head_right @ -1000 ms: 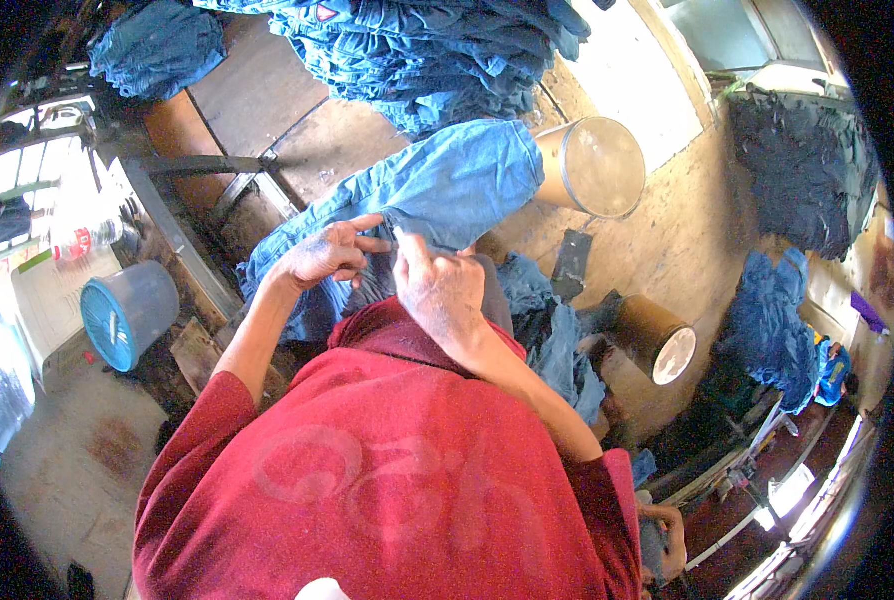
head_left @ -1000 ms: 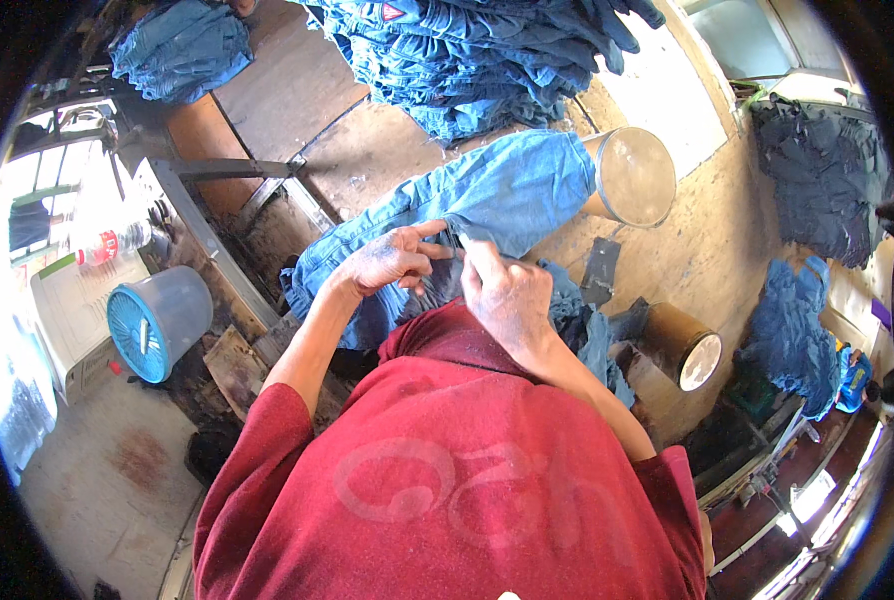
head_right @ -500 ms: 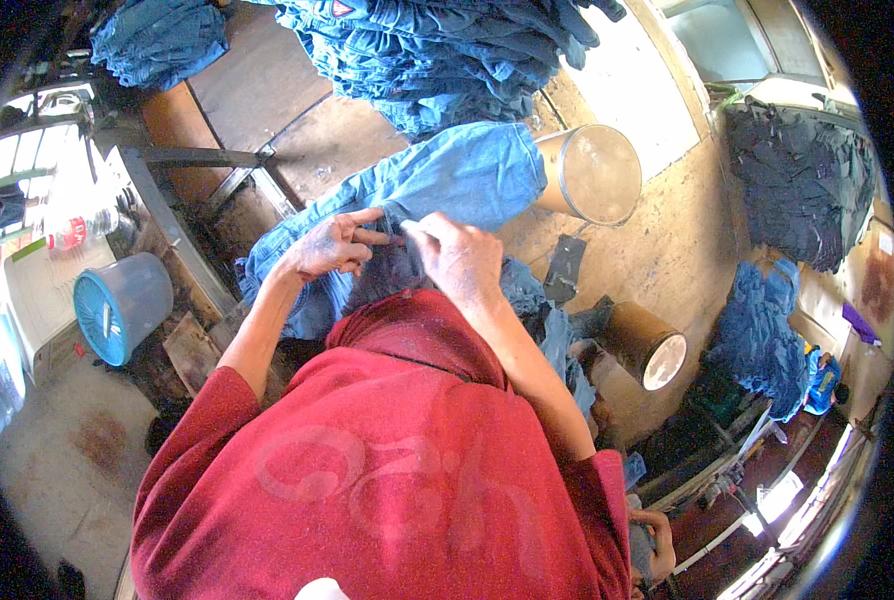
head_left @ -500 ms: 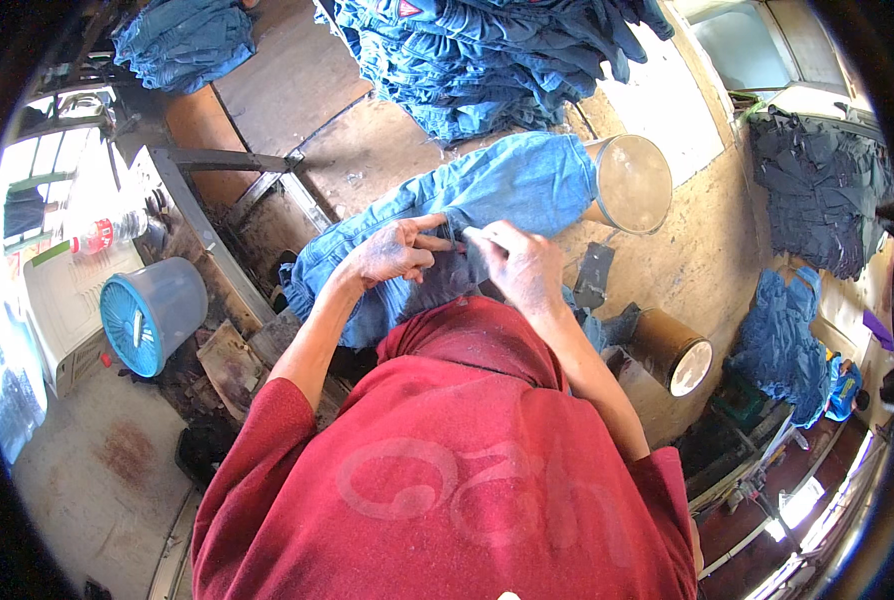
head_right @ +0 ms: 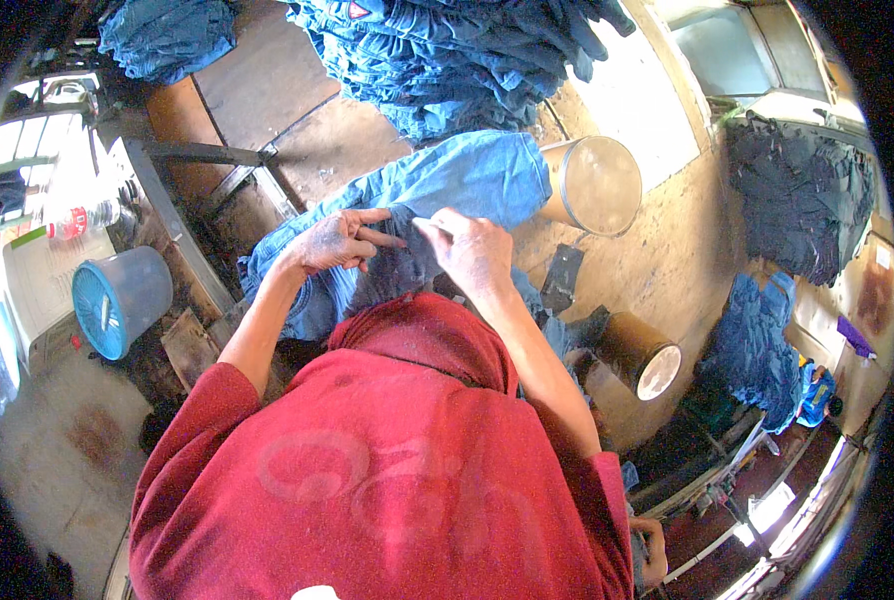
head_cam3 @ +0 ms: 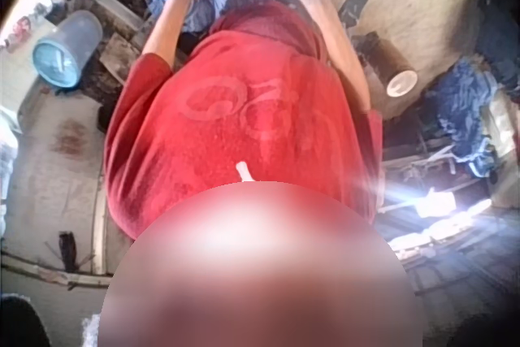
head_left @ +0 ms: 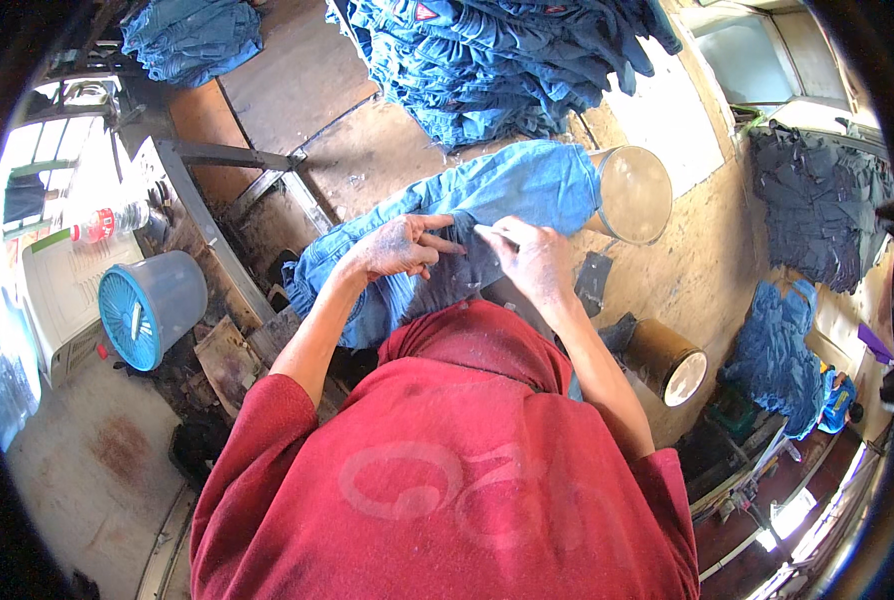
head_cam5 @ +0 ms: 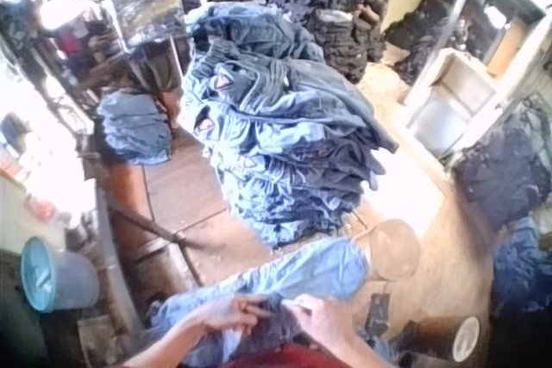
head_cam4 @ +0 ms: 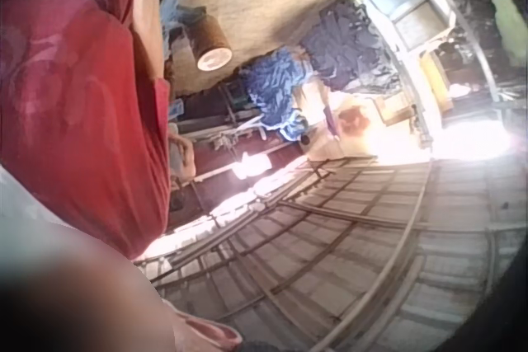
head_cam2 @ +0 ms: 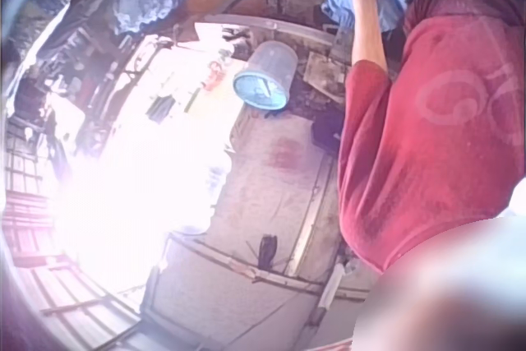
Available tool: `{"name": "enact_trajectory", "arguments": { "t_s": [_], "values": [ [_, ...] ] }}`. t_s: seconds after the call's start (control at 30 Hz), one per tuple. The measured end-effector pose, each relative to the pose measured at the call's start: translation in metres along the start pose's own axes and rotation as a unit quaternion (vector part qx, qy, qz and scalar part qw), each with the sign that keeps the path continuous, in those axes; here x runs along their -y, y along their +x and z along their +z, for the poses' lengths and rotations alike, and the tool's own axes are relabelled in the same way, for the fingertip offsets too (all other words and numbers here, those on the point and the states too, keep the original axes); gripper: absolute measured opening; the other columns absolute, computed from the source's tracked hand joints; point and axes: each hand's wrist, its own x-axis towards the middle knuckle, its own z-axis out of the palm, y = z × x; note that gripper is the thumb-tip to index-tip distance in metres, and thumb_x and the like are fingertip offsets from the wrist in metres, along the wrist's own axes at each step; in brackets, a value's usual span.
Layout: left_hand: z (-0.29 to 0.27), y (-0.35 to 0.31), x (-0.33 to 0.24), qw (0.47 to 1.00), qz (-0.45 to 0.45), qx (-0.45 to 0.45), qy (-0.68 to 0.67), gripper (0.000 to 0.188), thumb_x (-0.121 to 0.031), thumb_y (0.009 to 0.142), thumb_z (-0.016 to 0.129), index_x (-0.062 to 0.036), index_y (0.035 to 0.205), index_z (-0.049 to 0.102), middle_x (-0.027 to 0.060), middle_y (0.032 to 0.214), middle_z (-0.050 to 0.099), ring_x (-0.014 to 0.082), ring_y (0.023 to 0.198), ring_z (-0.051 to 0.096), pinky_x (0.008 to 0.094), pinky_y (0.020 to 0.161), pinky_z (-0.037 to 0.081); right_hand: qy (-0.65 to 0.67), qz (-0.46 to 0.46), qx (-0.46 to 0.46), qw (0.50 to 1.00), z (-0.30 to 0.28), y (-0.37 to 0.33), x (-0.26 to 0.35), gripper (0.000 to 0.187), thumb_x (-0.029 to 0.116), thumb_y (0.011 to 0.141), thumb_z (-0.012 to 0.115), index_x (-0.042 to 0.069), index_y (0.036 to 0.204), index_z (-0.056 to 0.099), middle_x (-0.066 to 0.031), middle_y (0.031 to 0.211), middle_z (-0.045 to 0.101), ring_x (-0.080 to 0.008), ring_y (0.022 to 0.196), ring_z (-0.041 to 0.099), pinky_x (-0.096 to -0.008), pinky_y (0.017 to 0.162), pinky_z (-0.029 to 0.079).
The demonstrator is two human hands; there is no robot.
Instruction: The person uses a small handheld tool to scrape and remove loose threads from the seams and edges of denim jeans. They repeatedly pick up jeans from a pile, work on specific areas, and place them back down, continuing the process throughout the clip.
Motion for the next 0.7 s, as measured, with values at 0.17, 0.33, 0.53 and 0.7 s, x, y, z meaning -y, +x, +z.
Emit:
{"name": "enact_trajectory", "arguments": {
  "t_s": [0.17,0.33,0.53,0.7],
  "values": [
    [-0.003,-0.001,0.002,1.000,0.003,0.016,-0.014,0.082,-0.001,0.084,0.063,0.0087,0.162,0.039,0.0125,0.130,0.078,0.0080,0.073,0.068,0.0251,0.068,0.059,0.012,-0.005,-0.001,1.000,-0.003,-0.001,0.003,0.018,0.036,0.098,0.078,0.019,0.092,0.080,-0.0100,0.073,0.075,-0.0329,0.067,0.076,-0.0439,0.058,0.056],
    [0.001,-0.001,-0.006,1.000,0.002,-0.004,-0.025,0.078,-0.005,0.085,0.067,0.0063,0.159,0.045,0.0113,0.126,0.080,0.0111,0.080,0.072,0.0276,0.074,0.061,0.069,0.016,0.015,0.997,-0.007,0.001,0.002,0.021,0.036,0.099,0.078,0.017,0.092,0.078,-0.0124,0.077,0.076,-0.0355,0.072,0.076,-0.0436,0.060,0.057],
    [0.043,-0.025,-0.020,0.905,0.106,-0.192,0.365,0.049,-0.018,0.087,0.076,-0.0053,0.134,0.073,0.0181,0.112,0.080,0.0376,0.106,0.077,0.0429,0.097,0.060,0.039,0.041,-0.039,0.998,-0.010,-0.007,0.000,0.013,0.024,0.101,0.075,0.011,0.104,0.074,-0.0148,0.083,0.076,-0.0367,0.074,0.075,-0.0456,0.063,0.056],
    [0.058,-0.028,-0.017,0.895,0.073,-0.229,0.375,0.058,-0.014,0.086,0.076,-0.0016,0.143,0.068,0.0177,0.106,0.082,0.0257,0.072,0.074,0.0389,0.069,0.059,0.026,-0.032,-0.082,0.996,-0.010,-0.034,0.015,0.017,0.013,0.099,0.071,0.009,0.115,0.071,-0.0142,0.081,0.074,-0.0334,0.070,0.075,-0.0437,0.064,0.058]
  ]
}}
